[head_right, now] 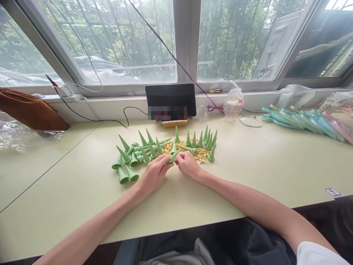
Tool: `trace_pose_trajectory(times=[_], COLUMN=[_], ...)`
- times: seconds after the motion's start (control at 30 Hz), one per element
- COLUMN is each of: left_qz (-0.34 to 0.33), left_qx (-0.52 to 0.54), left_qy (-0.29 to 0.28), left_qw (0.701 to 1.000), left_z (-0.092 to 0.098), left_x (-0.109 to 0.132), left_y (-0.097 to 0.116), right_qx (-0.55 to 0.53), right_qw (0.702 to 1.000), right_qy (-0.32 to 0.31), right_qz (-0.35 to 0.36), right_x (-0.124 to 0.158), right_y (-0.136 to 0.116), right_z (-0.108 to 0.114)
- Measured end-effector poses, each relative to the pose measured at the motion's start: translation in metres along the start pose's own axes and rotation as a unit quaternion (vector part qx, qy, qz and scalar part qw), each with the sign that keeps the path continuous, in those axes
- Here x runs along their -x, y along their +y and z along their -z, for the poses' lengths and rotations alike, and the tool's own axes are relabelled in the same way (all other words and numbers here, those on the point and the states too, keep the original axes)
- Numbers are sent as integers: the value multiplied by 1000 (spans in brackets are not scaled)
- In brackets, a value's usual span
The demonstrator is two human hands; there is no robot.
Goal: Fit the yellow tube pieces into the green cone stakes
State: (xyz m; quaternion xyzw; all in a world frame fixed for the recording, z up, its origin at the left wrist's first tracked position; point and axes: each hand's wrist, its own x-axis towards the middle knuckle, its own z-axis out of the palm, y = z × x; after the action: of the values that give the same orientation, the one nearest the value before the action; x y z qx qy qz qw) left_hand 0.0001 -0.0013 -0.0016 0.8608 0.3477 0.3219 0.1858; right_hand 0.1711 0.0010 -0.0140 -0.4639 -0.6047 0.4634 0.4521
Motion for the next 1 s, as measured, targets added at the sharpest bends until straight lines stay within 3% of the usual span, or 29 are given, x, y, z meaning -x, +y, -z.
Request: trace_pose_trajectory(times=[0.23, 0.43, 0.5, 0.6, 0.7, 0.77, 1.0], left_qz=[30, 97, 152, 231, 265, 264, 207], left_qx=[-18, 58, 138, 269, 361, 385, 278], left_qy=[17, 32, 11, -41, -61, -57, -22], left_qw=[999, 993, 979, 934, 892, 882, 938], left_z=[-4, -4, -3, -1, -1, 0, 1], left_x=[2, 2, 2, 1, 1, 1, -1], left_y=[2, 11, 14, 15, 13, 12, 13], right_qx=[-34, 68, 118, 171, 218, 236, 179], right_qw=[999, 995, 986, 970, 950, 940, 961], right_qy=[3, 33, 51, 52, 36, 33, 34], right_qz=[1, 70, 108, 166, 223, 243, 206], right_x=[0, 2, 3, 3, 2, 1, 2], right_y=[3, 3, 3, 3, 4, 5, 2], right_z=[-1, -3, -3, -1, 2, 3, 1])
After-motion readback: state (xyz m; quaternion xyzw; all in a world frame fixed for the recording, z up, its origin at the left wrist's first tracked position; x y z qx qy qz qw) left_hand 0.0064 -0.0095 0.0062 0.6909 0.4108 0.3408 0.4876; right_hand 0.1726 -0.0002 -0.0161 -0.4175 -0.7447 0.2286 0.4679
